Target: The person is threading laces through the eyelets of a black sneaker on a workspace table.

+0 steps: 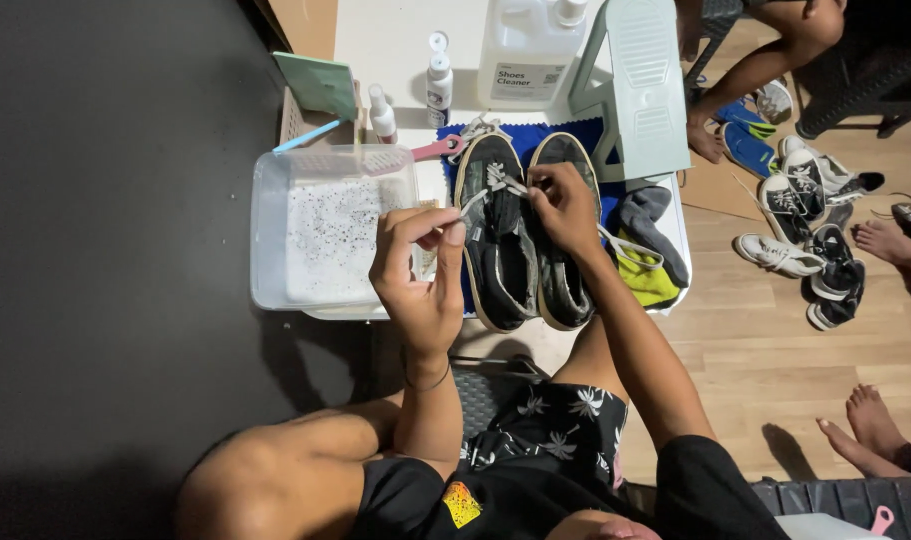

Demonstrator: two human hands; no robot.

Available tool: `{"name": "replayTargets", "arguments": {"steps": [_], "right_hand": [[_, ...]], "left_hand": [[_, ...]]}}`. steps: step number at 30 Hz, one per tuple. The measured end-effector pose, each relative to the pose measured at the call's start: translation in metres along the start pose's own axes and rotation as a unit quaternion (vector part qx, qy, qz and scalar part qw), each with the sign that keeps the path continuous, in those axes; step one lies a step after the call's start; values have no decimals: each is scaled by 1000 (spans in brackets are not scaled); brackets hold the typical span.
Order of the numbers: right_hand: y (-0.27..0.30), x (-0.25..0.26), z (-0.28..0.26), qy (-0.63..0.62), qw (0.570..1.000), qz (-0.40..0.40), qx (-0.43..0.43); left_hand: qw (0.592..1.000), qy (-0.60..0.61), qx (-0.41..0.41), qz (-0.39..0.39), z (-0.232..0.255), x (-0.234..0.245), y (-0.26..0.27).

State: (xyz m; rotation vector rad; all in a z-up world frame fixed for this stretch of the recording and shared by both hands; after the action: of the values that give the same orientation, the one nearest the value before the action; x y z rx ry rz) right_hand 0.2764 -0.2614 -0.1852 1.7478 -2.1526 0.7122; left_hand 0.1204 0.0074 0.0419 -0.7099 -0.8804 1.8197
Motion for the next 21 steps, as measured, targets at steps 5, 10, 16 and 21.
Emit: {"name": "replayTargets", "arguments": {"steps": [5, 10, 16, 21], "right_hand": [[5, -6, -14, 2, 998, -33, 53], [16, -6, -34, 34, 995, -33, 83], [15, 1, -28, 37, 995, 17, 96], [17, 24, -31, -12, 995, 74, 65]], "left_hand": [[1000, -3, 1, -8, -1, -3, 3], [1000, -2, 11, -17, 0, -3, 6], [1000, 2, 7, -20, 9, -4, 4], [1000, 4, 7, -26, 10, -4, 5]]}}
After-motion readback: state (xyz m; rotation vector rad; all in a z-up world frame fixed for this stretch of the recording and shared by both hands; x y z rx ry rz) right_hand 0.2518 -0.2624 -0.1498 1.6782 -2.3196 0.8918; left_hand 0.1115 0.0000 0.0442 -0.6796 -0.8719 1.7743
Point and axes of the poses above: each hand's wrist, its own y-axis away from the middle knuckle, its own x-axis out of the back of the hand, z = x × y, the point moved 9 cm from there along -y, towards the middle knuckle, and after that the axes turned 13 degrees about -x, right-handed, at the moved point
